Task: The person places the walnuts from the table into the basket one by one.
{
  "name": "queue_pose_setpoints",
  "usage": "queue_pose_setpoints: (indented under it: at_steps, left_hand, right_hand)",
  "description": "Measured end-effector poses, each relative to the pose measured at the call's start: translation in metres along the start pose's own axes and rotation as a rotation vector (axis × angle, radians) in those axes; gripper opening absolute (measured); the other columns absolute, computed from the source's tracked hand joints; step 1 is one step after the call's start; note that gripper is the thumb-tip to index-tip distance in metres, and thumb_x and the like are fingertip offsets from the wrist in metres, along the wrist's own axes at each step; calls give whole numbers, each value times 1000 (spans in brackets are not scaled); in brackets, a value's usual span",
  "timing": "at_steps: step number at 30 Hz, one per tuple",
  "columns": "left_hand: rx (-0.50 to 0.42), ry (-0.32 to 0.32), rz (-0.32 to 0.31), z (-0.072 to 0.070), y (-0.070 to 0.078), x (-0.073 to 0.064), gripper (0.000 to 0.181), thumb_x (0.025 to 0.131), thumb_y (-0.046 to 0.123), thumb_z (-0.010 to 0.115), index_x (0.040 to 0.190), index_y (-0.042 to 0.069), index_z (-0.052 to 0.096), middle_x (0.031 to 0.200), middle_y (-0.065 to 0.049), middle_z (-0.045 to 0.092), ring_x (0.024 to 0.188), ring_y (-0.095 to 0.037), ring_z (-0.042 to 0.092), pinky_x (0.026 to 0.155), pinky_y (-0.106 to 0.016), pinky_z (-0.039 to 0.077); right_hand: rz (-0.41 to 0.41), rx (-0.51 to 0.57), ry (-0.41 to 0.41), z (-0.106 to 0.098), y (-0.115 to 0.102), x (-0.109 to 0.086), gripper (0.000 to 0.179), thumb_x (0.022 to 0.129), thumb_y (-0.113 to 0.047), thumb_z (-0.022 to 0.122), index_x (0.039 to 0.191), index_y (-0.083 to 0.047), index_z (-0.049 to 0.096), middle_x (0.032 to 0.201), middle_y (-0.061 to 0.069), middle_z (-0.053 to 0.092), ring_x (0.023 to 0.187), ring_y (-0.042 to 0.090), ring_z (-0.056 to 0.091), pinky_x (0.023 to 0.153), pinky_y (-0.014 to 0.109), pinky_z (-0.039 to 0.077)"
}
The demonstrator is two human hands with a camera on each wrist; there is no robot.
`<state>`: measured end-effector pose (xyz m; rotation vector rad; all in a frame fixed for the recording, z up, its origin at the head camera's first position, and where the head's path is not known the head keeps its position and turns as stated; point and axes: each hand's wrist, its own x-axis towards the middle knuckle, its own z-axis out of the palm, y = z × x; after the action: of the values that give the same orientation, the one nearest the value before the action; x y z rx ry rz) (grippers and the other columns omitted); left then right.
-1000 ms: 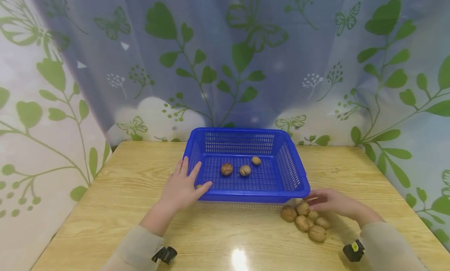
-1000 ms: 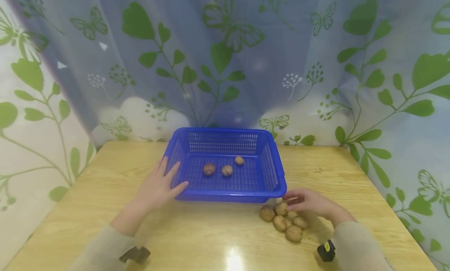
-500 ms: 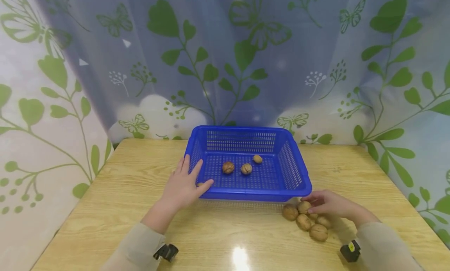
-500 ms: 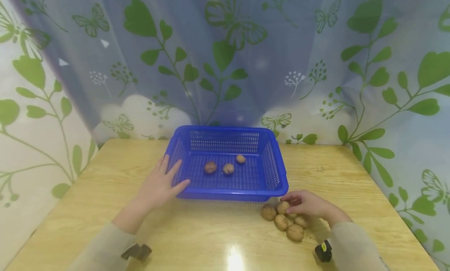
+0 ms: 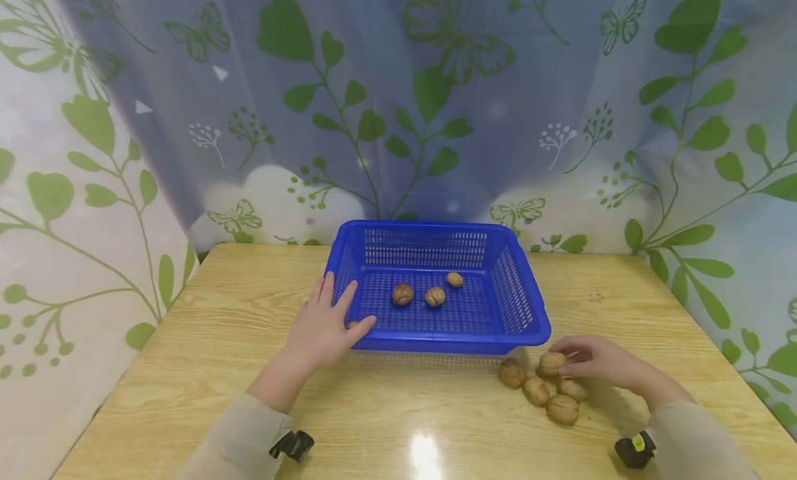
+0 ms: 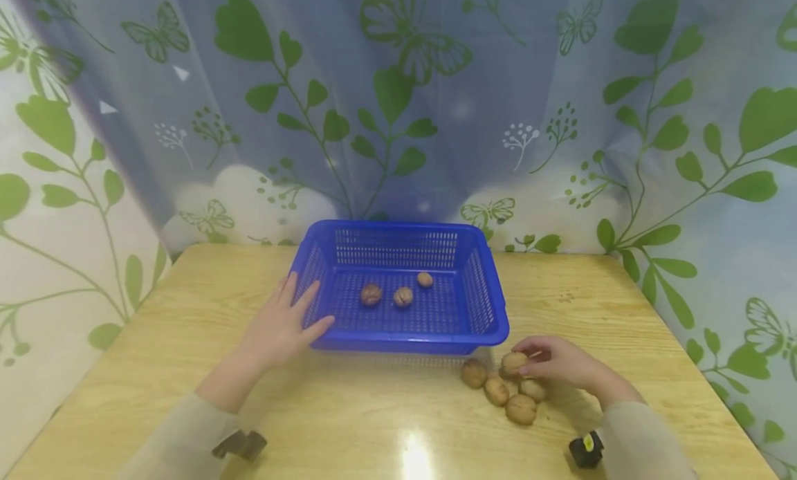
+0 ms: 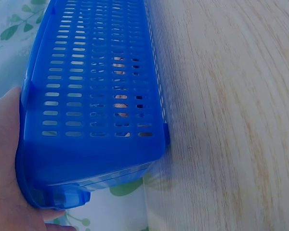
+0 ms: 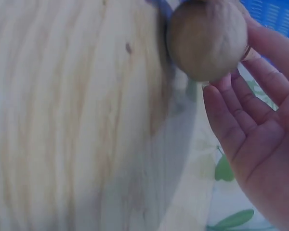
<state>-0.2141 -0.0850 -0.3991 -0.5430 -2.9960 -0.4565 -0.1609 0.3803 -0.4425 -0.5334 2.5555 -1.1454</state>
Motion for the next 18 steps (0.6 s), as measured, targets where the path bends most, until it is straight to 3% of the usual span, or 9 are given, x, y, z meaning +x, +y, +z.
queue_pose_setpoints:
  at_steps: [11, 18]
  left_hand:
    - [10, 3, -1, 1, -2, 1, 80, 89, 66, 36, 148, 13, 27, 151, -27, 8, 138, -43, 8, 103, -60, 22]
    - [-7, -14, -8, 1, -1, 1, 79, 90, 65, 38, 148, 13, 26, 151, -26, 7, 138, -41, 6, 103, -60, 22]
  right_hand:
    - [104, 23, 91, -12, -9, -22, 43, 91, -19, 60, 126, 5, 51, 125, 26, 52, 105, 29, 56, 79, 25, 49]
    - [141, 34, 123, -17, -19, -25, 45, 92, -22, 59, 127, 5, 50, 125, 24, 53, 99, 9, 57, 80, 26, 48]
